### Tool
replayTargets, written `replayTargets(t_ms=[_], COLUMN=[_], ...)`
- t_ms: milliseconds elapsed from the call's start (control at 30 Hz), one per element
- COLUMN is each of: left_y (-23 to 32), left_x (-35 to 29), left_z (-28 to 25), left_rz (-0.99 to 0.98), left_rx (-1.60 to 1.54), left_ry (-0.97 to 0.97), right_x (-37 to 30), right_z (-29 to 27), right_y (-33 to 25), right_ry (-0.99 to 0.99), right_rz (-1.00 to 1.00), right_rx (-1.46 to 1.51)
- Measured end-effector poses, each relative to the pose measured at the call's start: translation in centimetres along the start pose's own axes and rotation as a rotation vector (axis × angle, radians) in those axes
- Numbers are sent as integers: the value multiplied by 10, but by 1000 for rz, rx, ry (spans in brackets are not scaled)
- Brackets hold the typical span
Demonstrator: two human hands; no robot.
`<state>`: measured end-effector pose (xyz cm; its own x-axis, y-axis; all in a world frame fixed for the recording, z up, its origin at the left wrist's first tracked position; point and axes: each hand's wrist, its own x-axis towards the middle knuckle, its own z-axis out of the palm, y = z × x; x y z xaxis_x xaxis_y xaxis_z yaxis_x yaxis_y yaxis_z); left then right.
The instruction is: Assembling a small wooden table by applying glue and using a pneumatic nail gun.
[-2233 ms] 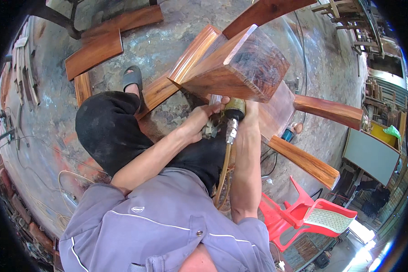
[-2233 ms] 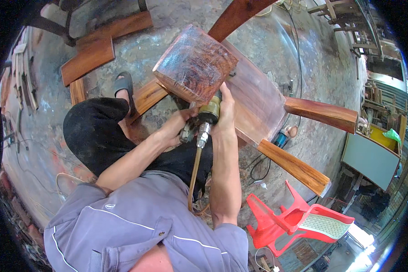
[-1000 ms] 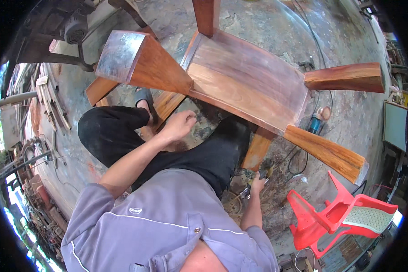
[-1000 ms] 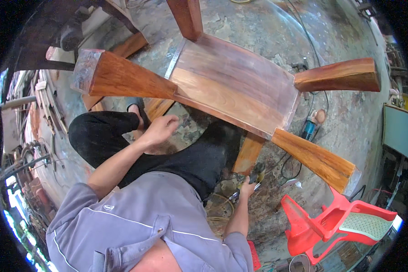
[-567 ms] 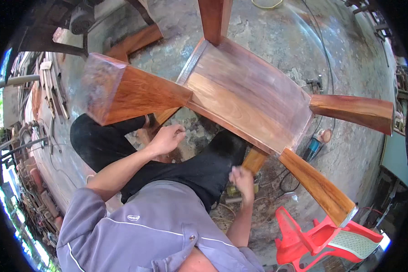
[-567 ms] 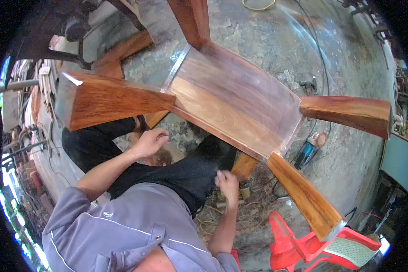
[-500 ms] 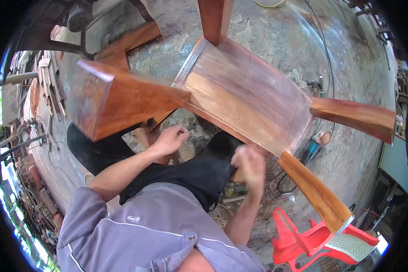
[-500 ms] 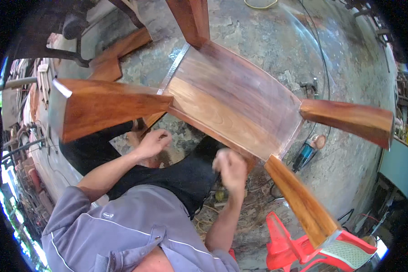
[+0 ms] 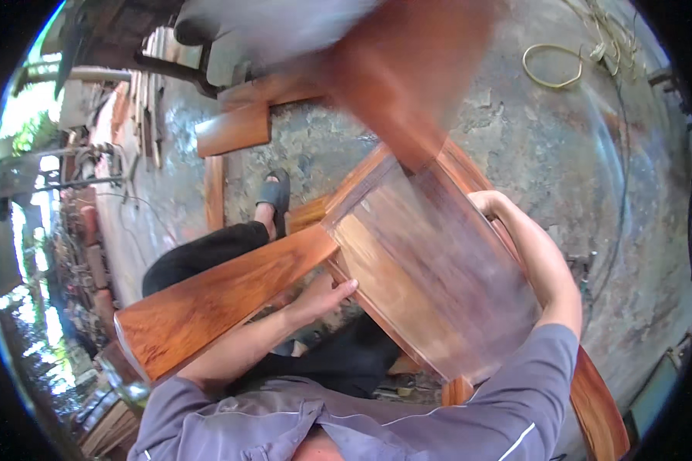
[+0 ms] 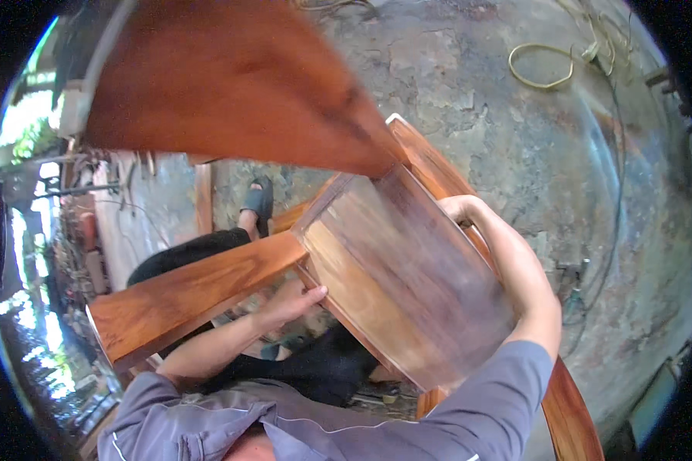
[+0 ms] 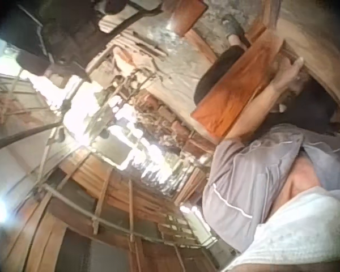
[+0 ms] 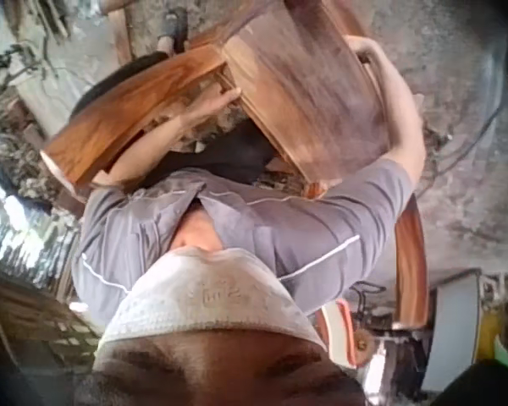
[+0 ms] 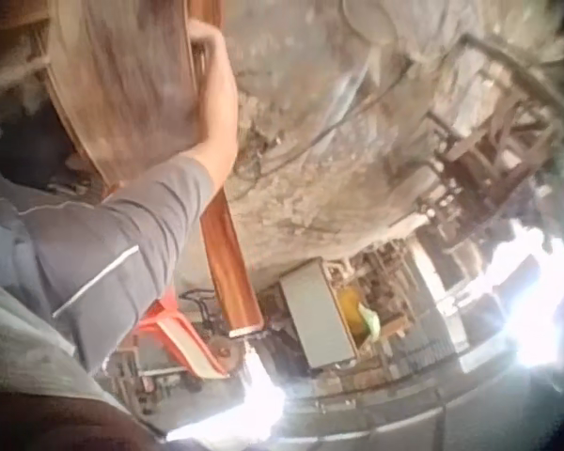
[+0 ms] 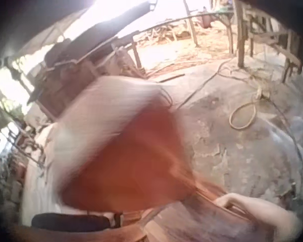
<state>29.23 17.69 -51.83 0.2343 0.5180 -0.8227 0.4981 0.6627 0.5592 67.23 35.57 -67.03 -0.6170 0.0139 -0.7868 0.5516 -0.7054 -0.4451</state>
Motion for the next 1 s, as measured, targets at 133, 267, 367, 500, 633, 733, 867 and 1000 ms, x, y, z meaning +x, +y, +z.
replayTargets(t_ms=[133,267,367,500,633,733,867,1000], left_y=[15,17,16,17,23,26,25,18], left_x=[0,2,3,3,2,2,1,3], left_z=[0,3,4,4,4,6,18,29], left_rz=[-288,-424,-387,-345,-417,-382,-383,-217], left_rx=[-20,-49,-27,10,-8,11,-83,-221], left_ry=[-10,13,37,39,58,54,211,337], right_x=[22,29,21,-18,-66,-75,-72,-72], right_z=[28,52,64,68,61,56,58,63], right_y=[2,17,23,29,56,68,68,63], right_ry=[-291,-481,-569,-611,-585,-579,-588,-603], right_rz=[-83,-144,-184,-232,-267,-257,-262,-274], right_rx=[72,107,115,116,101,114,138,184])
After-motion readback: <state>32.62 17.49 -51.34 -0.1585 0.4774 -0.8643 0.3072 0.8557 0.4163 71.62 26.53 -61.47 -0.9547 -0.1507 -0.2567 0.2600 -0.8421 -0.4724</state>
